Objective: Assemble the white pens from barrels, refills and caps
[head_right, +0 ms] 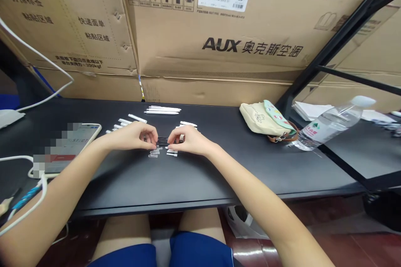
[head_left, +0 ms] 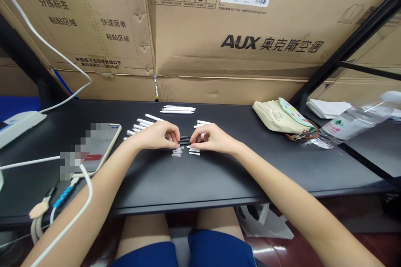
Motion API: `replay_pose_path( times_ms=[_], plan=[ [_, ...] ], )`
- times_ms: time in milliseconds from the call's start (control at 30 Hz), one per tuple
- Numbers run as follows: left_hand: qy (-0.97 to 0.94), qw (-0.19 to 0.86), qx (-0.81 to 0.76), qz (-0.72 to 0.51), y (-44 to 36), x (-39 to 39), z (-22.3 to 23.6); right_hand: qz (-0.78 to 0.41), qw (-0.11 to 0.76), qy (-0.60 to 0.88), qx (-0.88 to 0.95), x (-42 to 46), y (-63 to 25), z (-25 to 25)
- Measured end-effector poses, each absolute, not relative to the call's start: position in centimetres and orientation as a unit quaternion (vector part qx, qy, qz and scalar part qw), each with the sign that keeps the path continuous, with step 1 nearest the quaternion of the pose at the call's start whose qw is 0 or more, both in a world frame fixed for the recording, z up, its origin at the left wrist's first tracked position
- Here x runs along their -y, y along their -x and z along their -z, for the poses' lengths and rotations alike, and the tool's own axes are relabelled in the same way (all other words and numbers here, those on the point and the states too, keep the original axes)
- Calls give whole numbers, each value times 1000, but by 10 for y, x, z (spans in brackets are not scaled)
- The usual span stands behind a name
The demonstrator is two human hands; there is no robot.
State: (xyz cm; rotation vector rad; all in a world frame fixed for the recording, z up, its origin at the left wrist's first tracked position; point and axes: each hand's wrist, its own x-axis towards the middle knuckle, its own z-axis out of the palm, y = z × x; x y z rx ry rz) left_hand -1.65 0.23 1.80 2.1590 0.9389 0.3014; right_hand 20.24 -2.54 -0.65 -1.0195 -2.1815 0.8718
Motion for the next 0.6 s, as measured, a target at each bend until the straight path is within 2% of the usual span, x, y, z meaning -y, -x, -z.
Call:
replay_pose_path(
  times_ms=[133, 267, 367, 600],
  plan=[
    [-838, 319, -391, -206, 16, -5, -16, -327, 365, 417, 766, 21, -203, 9],
    [-807, 266, -427, -309, 16, -10, -9, -265, 440, 464, 721, -3, -205, 16],
    [-796, 246, -435, -343, 17, -12, -5, -169, 407, 487, 754, -31, -202, 22],
    [-783, 216, -444, -378, 21, -14, -4, -116, 355, 482, 793, -77, -184, 29]
  ],
)
